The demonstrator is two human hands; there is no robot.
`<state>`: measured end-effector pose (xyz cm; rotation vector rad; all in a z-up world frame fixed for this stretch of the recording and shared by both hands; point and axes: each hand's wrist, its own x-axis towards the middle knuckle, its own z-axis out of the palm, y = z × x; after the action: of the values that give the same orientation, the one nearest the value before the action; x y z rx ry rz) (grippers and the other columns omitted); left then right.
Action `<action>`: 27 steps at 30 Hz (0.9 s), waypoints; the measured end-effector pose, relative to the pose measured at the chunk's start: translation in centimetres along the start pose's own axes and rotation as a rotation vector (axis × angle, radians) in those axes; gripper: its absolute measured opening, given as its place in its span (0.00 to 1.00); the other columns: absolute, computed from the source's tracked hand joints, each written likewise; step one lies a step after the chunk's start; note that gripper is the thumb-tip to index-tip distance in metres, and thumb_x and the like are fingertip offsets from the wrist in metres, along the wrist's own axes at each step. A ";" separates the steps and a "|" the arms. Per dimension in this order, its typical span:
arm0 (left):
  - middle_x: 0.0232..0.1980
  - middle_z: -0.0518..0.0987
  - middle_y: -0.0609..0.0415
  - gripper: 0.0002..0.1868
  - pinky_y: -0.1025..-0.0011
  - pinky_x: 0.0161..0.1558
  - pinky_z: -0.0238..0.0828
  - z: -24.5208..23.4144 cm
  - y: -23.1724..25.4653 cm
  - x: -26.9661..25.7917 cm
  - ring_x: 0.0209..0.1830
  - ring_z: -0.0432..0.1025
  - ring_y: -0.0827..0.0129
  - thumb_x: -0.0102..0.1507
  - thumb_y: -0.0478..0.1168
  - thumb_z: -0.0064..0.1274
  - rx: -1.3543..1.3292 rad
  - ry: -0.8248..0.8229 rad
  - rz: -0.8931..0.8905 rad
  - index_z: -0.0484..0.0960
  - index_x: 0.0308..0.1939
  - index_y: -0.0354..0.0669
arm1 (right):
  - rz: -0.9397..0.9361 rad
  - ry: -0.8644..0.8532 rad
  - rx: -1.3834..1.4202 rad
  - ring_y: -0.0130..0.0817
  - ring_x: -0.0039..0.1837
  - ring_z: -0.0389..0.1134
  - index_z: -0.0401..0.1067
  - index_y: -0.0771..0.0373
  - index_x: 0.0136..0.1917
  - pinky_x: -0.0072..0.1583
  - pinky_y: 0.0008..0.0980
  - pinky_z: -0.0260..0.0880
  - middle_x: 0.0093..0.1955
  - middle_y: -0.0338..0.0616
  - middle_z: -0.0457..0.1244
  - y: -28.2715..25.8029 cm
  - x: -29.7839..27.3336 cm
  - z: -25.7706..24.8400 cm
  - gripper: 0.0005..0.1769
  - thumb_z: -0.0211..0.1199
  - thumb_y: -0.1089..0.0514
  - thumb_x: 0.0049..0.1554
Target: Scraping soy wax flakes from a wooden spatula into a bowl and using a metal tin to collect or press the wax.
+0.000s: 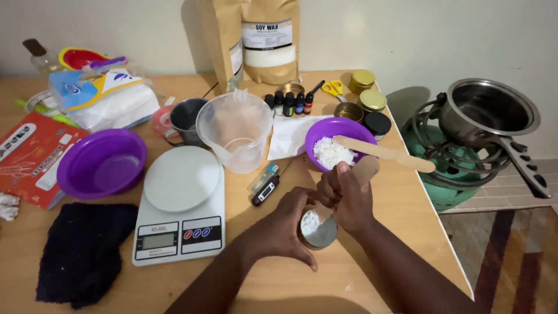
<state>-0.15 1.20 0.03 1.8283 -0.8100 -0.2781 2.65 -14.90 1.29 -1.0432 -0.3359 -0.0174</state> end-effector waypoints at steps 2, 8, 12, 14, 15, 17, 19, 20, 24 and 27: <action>0.59 0.60 0.47 0.54 0.66 0.62 0.58 0.5 0.0 0.3 0.62 0.58 0.60 0.34 0.52 0.68 0.046 0.027 -0.068 0.59 0.59 0.41 | -0.011 0.105 -0.104 0.23 0.23 0.39 0.47 0.54 0.24 0.27 0.25 0.38 0.20 0.33 0.39 -0.9 -0.2 1.2 0.25 0.49 0.47 0.57; 0.50 0.71 0.51 0.37 0.70 0.49 0.63 1.5 0.2 0.7 0.51 0.66 0.61 0.37 0.46 0.68 0.169 0.166 -0.127 0.71 0.48 0.44 | -0.039 0.421 -0.460 0.22 0.22 0.42 0.45 0.54 0.21 0.28 0.26 0.40 0.18 0.32 0.41 -2.5 -1.0 3.9 0.27 0.45 0.52 0.60; 0.41 0.74 0.53 0.31 0.70 0.38 0.66 2.1 0.5 1.1 0.42 0.70 0.63 0.35 0.43 0.66 0.169 0.291 -0.200 0.74 0.40 0.44 | -0.092 0.510 -0.583 0.20 0.25 0.41 0.44 0.52 0.23 0.31 0.28 0.40 0.20 0.29 0.41 -1.6 -1.7 3.8 0.26 0.47 0.58 0.59; 0.39 0.75 0.55 0.29 0.71 0.35 0.66 1.8 1.1 1.2 0.38 0.71 0.65 0.35 0.44 0.67 0.144 0.298 -0.254 0.74 0.38 0.46 | -0.124 0.517 -0.600 0.20 0.26 0.41 0.42 0.52 0.24 0.31 0.28 0.40 0.20 0.29 0.40 -0.8 -1.7 3.3 0.25 0.47 0.59 0.59; 0.37 0.76 0.57 0.26 0.73 0.32 0.66 1.7 1.4 1.3 0.35 0.72 0.68 0.36 0.44 0.67 0.119 0.305 -0.305 0.75 0.36 0.48 | -0.157 0.525 -0.619 0.19 0.26 0.40 0.41 0.52 0.24 0.32 0.28 0.40 0.21 0.28 0.40 -0.4 -1.8 2.9 0.25 0.48 0.60 0.59; 0.38 0.78 0.57 0.27 0.72 0.34 0.67 1.6 1.1 1.4 0.36 0.73 0.68 0.35 0.44 0.67 0.120 0.292 -0.317 0.76 0.37 0.48 | -0.179 0.503 -0.547 0.19 0.26 0.40 0.41 0.52 0.25 0.31 0.27 0.40 0.22 0.28 0.39 0.0 -1.3 2.5 0.25 0.47 0.60 0.59; 0.38 0.79 0.58 0.28 0.72 0.35 0.68 1.5 0.8 1.4 0.38 0.74 0.68 0.35 0.43 0.67 0.121 0.282 -0.327 0.77 0.39 0.48 | -0.202 0.479 -0.477 0.19 0.26 0.41 0.41 0.52 0.25 0.30 0.26 0.41 0.22 0.29 0.39 0.1 -0.9 2.3 0.24 0.45 0.60 0.60; 0.40 0.79 0.59 0.30 0.73 0.37 0.68 1.6 0.6 1.3 0.39 0.74 0.69 0.34 0.43 0.68 0.114 0.288 -0.324 0.78 0.40 0.48 | -0.183 0.495 -0.472 0.20 0.24 0.42 0.43 0.52 0.24 0.29 0.25 0.42 0.20 0.29 0.41 0.0 -0.8 2.3 0.25 0.45 0.59 0.60; 0.39 0.81 0.62 0.30 0.75 0.37 0.69 1.3 1.0 1.3 0.38 0.74 0.72 0.33 0.41 0.67 0.073 0.275 -0.356 0.81 0.40 0.50 | -0.186 0.443 -0.501 0.22 0.22 0.44 0.45 0.53 0.21 0.29 0.27 0.43 0.17 0.32 0.44 -0.3 -0.2 2.5 0.26 0.44 0.56 0.60; 0.40 0.80 0.47 0.35 0.65 0.48 0.71 1.4 -0.5 1.0 0.47 0.76 0.56 0.34 0.44 0.69 -0.080 0.296 -0.215 0.80 0.45 0.42 | -0.327 0.286 -0.448 0.19 0.22 0.40 0.52 0.52 0.22 0.28 0.20 0.46 0.18 0.31 0.44 0.8 0.4 1.0 0.27 0.39 0.58 0.64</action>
<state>0.04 -0.36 -0.80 1.8277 -0.3926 -0.1682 2.95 -13.59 1.14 -1.3974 -0.2426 -0.5523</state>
